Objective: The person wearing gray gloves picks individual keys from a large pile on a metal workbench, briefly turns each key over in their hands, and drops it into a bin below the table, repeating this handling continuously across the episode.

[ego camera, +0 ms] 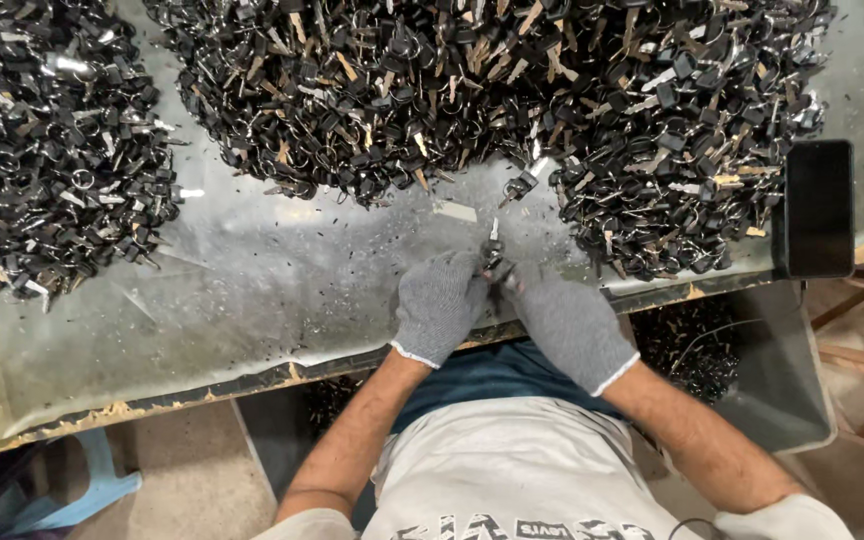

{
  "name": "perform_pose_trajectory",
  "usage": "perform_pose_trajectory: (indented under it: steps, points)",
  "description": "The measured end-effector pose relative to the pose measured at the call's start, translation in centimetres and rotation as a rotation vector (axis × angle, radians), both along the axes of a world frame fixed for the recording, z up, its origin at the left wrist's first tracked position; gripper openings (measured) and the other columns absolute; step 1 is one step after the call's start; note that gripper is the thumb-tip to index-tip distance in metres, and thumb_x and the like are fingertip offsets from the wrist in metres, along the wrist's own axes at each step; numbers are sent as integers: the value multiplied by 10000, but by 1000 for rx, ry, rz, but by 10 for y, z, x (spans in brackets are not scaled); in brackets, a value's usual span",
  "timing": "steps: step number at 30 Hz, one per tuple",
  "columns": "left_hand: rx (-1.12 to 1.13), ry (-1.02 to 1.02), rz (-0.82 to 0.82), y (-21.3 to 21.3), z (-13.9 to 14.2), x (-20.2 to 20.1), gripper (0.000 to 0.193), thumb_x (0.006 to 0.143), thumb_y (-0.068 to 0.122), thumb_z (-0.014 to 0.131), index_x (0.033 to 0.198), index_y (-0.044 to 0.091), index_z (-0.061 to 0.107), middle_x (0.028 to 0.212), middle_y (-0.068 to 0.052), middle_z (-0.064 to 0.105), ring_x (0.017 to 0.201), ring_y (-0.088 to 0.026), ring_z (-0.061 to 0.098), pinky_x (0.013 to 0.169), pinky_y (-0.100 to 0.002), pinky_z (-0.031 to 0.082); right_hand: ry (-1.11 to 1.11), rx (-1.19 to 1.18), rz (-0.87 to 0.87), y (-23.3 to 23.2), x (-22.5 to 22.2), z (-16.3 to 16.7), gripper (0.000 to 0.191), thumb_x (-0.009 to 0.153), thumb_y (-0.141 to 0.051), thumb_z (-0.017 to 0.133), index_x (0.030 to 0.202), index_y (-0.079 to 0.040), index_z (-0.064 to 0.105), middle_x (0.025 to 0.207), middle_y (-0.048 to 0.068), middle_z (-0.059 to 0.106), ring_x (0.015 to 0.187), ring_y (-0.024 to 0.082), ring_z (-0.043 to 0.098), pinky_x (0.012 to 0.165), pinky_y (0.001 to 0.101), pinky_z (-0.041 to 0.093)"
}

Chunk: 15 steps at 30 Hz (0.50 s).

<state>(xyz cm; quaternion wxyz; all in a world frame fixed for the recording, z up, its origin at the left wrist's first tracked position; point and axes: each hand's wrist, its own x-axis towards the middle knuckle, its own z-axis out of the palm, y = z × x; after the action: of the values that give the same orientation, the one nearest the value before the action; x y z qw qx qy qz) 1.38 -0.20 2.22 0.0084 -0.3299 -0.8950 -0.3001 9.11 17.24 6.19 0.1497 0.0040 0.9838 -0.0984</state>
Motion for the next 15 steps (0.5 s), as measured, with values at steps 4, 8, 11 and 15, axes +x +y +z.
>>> perform_pose_trajectory:
  steps: [4, 8, 11, 15]
  points:
    - [42, 93, -67, 2, -3, 3, 130, 829, 162, 726, 928, 103, 665, 845, -104, 674, 778, -330, 670, 674, -473, 516, 137, 23, 8, -8, -5, 3, 181, 992, -220, 540, 994, -48, 600, 784, 139, 692, 647, 291, 738, 523, 429, 589]
    - [57, 70, -31, 2, -3, 8, 86, 828, 143, 721, 883, 126, 658, 833, -88, 677, 760, -322, 667, 681, -462, 522, 20, -208, 43, 4, -12, -2, 279, 1030, -299, 547, 1001, -32, 623, 729, 158, 686, 672, 328, 719, 594, 449, 569]
    - [155, 110, -40, 0, 1, 9, 195, 789, 181, 730, 949, 86, 671, 863, -104, 680, 772, -321, 673, 674, -455, 516, 19, -183, -75, 8, -11, -6, 379, 1023, -304, 534, 1158, 47, 580, 694, 173, 678, 629, 344, 709, 529, 439, 562]
    - [48, 35, 3, 6, 6, 8, 114, 821, 182, 743, 878, 110, 675, 832, -97, 689, 761, -325, 675, 678, -453, 514, 230, 66, 225, 4, -12, -4, 197, 991, -199, 523, 1031, -25, 605, 717, 149, 661, 633, 284, 695, 525, 405, 562]
